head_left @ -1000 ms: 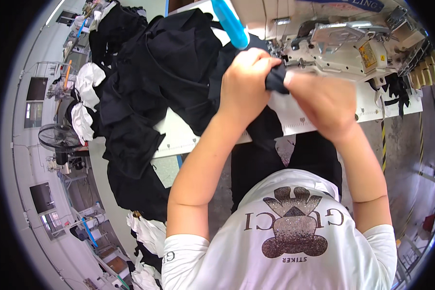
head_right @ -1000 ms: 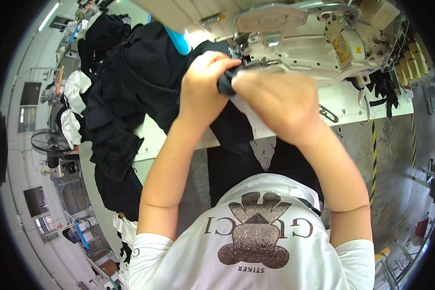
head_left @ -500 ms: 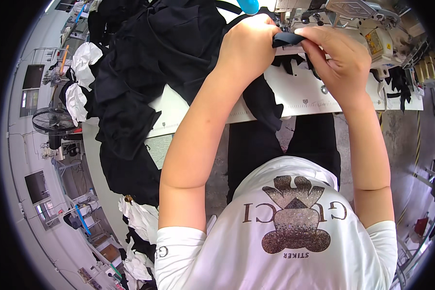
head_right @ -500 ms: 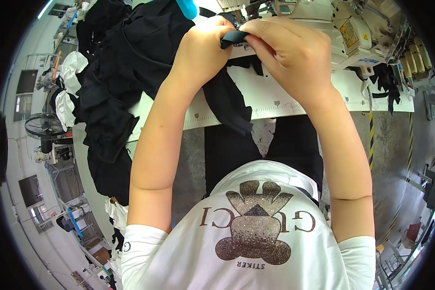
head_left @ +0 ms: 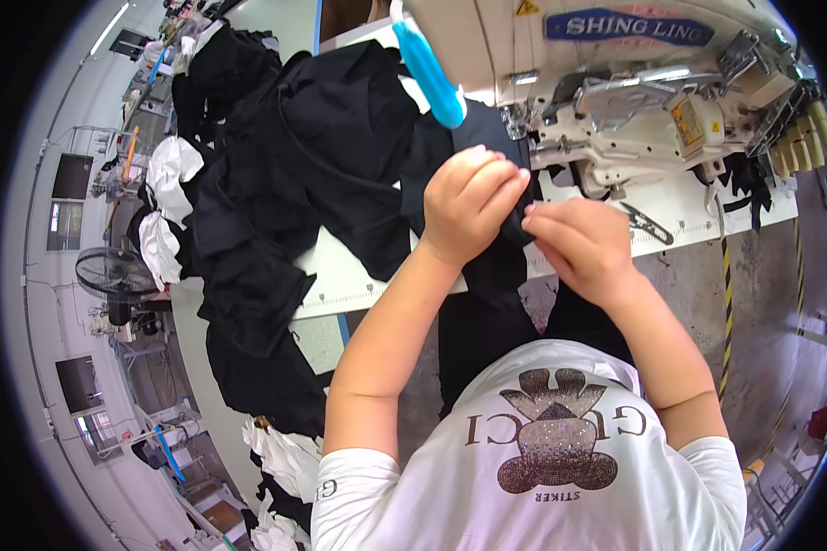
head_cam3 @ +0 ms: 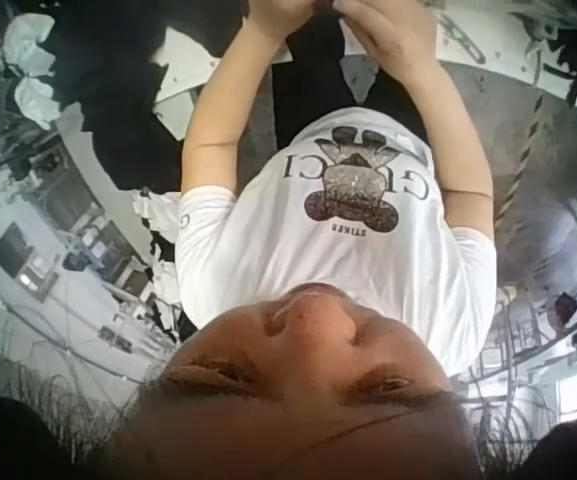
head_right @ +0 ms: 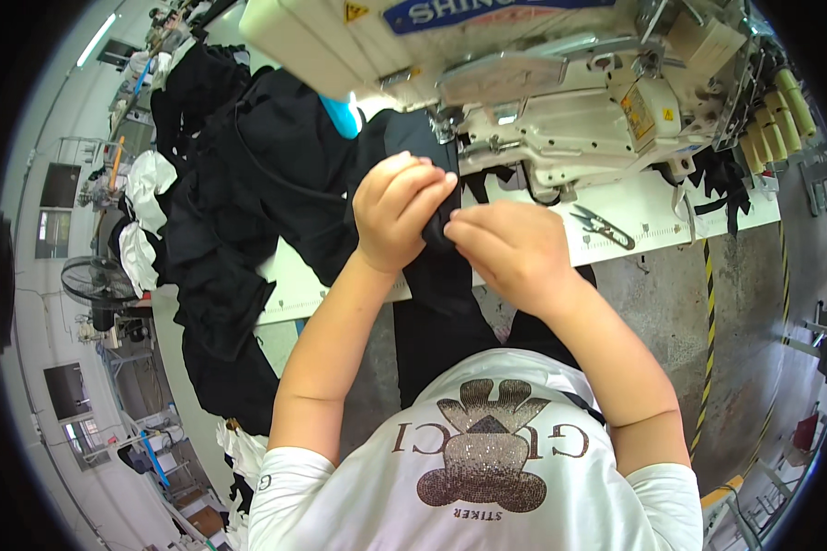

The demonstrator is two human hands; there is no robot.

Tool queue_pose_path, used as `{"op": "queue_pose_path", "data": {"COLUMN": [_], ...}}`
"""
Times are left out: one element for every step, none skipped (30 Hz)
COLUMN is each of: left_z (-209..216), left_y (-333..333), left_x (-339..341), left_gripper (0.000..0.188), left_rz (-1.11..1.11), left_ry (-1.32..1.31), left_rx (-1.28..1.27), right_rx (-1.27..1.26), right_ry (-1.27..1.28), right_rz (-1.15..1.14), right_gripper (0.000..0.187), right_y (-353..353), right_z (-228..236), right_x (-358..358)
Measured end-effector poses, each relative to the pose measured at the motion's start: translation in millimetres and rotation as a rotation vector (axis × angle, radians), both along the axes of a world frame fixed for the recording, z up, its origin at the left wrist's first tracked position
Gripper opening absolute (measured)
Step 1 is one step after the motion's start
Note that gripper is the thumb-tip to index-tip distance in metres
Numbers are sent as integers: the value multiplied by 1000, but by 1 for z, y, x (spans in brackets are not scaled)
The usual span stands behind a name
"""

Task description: Sewing pieces of black fabric together using an industrial sewing machine.

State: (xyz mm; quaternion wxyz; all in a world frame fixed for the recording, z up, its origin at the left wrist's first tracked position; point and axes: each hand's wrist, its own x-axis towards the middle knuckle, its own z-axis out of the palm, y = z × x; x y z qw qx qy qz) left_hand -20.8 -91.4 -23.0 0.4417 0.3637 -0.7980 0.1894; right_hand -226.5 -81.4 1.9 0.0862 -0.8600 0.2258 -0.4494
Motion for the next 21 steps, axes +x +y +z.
{"op": "queue_pose_path", "data": {"left_z": [0,1,2,4,5,5,4,1,-1,0,-1,-4,-6,-8,-10,-10,-9,-8,-7,-6,-6], "left_y": [-1,-2,-4,-4,-6,-7,-7,-8,-8,-6,-5,-4,-3,-2,-2,-2,-2,-2,-2,-3,-3], "left_x": [0,0,0,0,-1,-1,-1,0,0,0,0,-1,-1,0,0,0,-1,-2,-2,-2,-2], "left_gripper": [18,12,10,9,8,8,9,10,10,14,18,32,32,34,35,35,36,37,37,37,37], "left_rz": [-11,-21,-35,-47,-61,-66,-71,-81,-80,-51,-21,35,37,70,102,105,112,119,121,114,107], "left_ry": [-8,-9,-23,-38,-27,-24,-20,-21,-21,-21,-21,-13,-13,-4,5,6,0,-6,-6,-3,0], "left_rx": [-4,-23,-33,-42,-43,-39,-33,-22,-23,3,30,33,34,52,70,73,78,84,86,86,86], "right_rx": [-10,-7,-4,-2,-3,-4,-14,-16,-14,-11,-10,-1,9,10,15,22,24,19,14,15,13], "right_ry": [-3,-2,-1,-8,-19,-30,-33,-34,-29,-24,-25,-24,-23,-23,-24,-26,-25,-27,-30,-29,-33], "right_rz": [9,7,7,11,12,13,3,4,1,-3,-1,-1,1,3,3,3,6,-1,-8,-6,-4], "right_gripper": [22,22,22,23,23,24,25,25,25,26,26,26,27,27,27,27,27,28,28,28,29], "right_y": [-1,-1,-1,-1,-2,-2,-2,-2,-2,-3,-3,-3,-4,-3,-3,-3,-3,-3,-3,-3,-3], "right_z": [-5,-7,-8,-9,-11,-13,-15,-16,-17,-19,-21,-23,-25,-26,-27,-28,-29,-30,-29,-29,-29], "right_x": [0,-2,-3,-3,-3,-3,-3,-4,-4,-4,-4,-4,-4,-3,-3,-3,-2,-2,-2,-2,-2]}}
